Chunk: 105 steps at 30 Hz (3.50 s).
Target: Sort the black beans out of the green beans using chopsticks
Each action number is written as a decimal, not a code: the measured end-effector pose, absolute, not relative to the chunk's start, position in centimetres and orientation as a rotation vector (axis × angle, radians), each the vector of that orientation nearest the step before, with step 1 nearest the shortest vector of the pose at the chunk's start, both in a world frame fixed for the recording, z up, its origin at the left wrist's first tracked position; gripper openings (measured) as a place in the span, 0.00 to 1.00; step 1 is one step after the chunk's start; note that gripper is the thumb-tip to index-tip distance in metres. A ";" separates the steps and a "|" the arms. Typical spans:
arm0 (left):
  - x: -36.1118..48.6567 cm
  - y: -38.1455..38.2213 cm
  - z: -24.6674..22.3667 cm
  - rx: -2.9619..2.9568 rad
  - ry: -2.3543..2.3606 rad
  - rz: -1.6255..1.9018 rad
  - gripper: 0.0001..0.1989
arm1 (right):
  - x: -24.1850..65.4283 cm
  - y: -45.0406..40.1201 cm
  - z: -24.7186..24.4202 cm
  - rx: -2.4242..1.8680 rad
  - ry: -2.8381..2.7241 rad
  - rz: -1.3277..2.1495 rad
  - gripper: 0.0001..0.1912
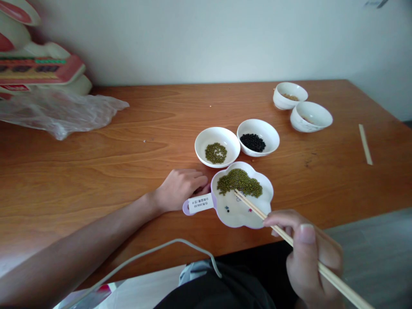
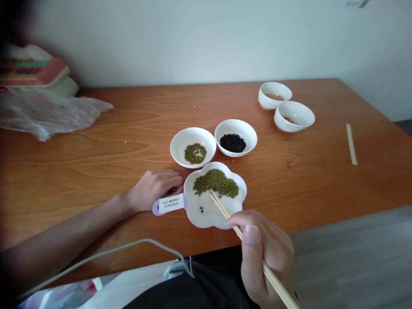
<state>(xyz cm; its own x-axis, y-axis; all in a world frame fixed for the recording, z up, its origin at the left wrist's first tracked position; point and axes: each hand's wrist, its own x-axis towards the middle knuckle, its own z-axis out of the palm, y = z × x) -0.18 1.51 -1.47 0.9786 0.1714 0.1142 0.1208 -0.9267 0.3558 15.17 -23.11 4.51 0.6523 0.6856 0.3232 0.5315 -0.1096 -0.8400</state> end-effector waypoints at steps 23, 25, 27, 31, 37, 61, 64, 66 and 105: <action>-0.2 1.5 -1.6 2.769 0.190 0.221 0.16 | 16.9 -25.0 4.5 -1.908 -0.784 0.111 0.27; -0.2 1.5 -1.6 2.778 0.191 0.228 0.16 | 16.8 -24.7 4.5 -1.913 -0.797 0.114 0.27; -0.2 1.5 -1.5 2.781 0.194 0.234 0.16 | 16.7 -24.4 4.5 -1.913 -0.795 0.095 0.27; -0.1 1.5 -1.4 2.766 0.193 0.230 0.16 | 16.0 -24.0 4.9 -1.872 -0.803 0.094 0.28; -0.2 1.5 -1.6 2.769 0.200 0.216 0.16 | 14.8 -23.0 5.1 -1.824 -0.913 0.214 0.27; -0.2 1.4 -1.2 2.793 0.198 0.214 0.16 | 15.8 -24.0 4.6 -1.869 -0.812 0.152 0.28; -0.2 1.4 -1.1 2.789 0.199 0.217 0.16 | 15.9 -23.8 4.6 -1.897 -0.818 0.133 0.28; -0.1 1.4 -1.0 2.787 0.198 0.215 0.16 | 15.9 -23.7 4.6 -1.903 -0.806 0.112 0.27; -0.1 1.5 -1.4 2.804 0.197 0.228 0.17 | 14.7 -23.6 5.7 -1.756 -0.950 0.373 0.28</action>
<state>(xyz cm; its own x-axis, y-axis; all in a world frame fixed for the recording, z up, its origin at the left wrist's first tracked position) -0.12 1.52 -1.35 0.9778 0.1606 0.1346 0.1096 -0.9394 0.3249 14.75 -23.61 5.71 0.6355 0.7483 0.1901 0.4194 -0.1278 -0.8988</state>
